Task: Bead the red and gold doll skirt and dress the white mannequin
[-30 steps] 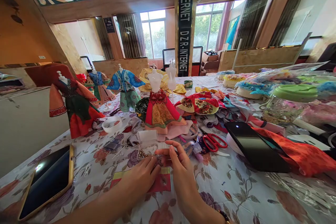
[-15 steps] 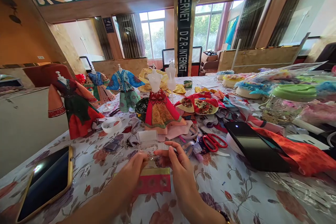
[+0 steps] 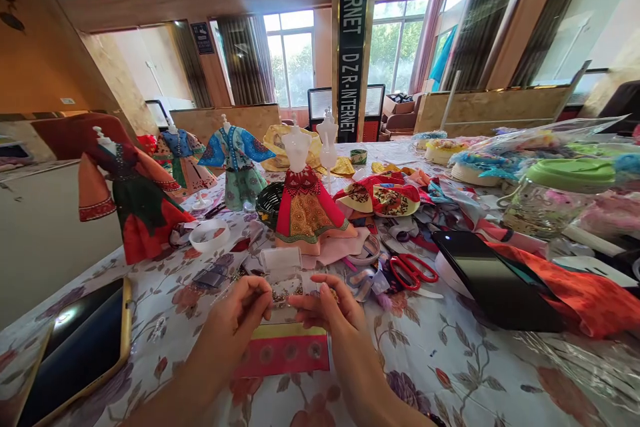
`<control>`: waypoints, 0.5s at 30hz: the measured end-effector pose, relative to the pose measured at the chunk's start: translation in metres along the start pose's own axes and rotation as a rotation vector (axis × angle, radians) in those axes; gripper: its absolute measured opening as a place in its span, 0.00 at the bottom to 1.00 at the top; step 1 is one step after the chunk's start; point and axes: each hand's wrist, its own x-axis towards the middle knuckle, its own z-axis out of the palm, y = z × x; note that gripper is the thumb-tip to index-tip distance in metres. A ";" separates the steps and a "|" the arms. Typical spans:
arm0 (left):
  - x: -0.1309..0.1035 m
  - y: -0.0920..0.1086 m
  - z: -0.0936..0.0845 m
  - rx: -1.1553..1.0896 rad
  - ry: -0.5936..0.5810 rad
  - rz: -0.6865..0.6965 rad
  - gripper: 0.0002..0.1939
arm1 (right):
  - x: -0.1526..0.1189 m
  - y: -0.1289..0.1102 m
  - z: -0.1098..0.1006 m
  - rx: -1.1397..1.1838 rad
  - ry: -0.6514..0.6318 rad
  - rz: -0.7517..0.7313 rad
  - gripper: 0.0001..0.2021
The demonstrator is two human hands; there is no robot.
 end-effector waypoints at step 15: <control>-0.006 -0.015 -0.001 0.117 0.397 0.495 0.02 | -0.006 -0.006 0.006 -0.079 0.018 0.121 0.20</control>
